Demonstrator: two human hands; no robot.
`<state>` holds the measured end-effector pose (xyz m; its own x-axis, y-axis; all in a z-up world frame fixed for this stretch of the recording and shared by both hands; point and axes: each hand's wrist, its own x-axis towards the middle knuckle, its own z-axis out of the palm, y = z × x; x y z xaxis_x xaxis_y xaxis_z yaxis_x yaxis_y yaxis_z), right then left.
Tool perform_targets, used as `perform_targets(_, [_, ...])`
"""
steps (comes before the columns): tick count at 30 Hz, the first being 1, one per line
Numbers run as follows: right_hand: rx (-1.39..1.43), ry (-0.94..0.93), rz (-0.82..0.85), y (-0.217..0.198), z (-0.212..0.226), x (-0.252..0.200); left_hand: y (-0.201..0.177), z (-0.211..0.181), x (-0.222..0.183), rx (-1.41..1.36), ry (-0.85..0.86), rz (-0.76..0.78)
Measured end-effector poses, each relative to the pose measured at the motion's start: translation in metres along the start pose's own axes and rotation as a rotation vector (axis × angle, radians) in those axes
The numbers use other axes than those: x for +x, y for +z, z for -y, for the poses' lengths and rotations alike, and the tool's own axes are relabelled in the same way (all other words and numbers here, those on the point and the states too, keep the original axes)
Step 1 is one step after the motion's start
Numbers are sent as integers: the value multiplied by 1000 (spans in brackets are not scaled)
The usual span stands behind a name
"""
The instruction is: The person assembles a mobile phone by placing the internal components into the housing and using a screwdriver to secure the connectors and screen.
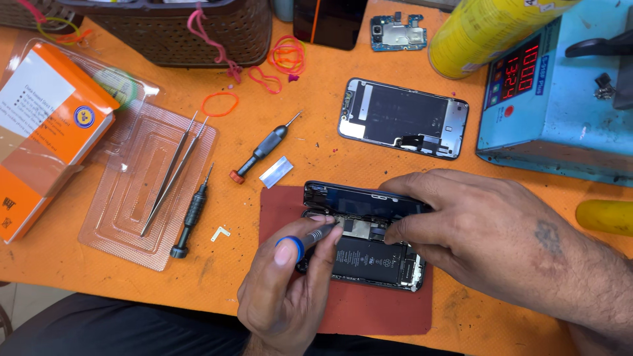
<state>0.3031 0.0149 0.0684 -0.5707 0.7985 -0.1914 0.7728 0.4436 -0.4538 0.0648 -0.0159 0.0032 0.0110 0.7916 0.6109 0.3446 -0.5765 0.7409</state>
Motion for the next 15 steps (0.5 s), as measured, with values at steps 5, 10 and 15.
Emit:
perform_targets(5, [-42, -17, -3, -3, 2, 0, 5, 2, 2, 95, 52, 10])
perform_targets(10, [-33, 0, 24, -2, 1, 1, 5, 3, 0, 110, 50, 20])
perform_targets(15, [-46, -8, 22, -1, 0, 1, 6, 3, -1, 112, 43, 25])
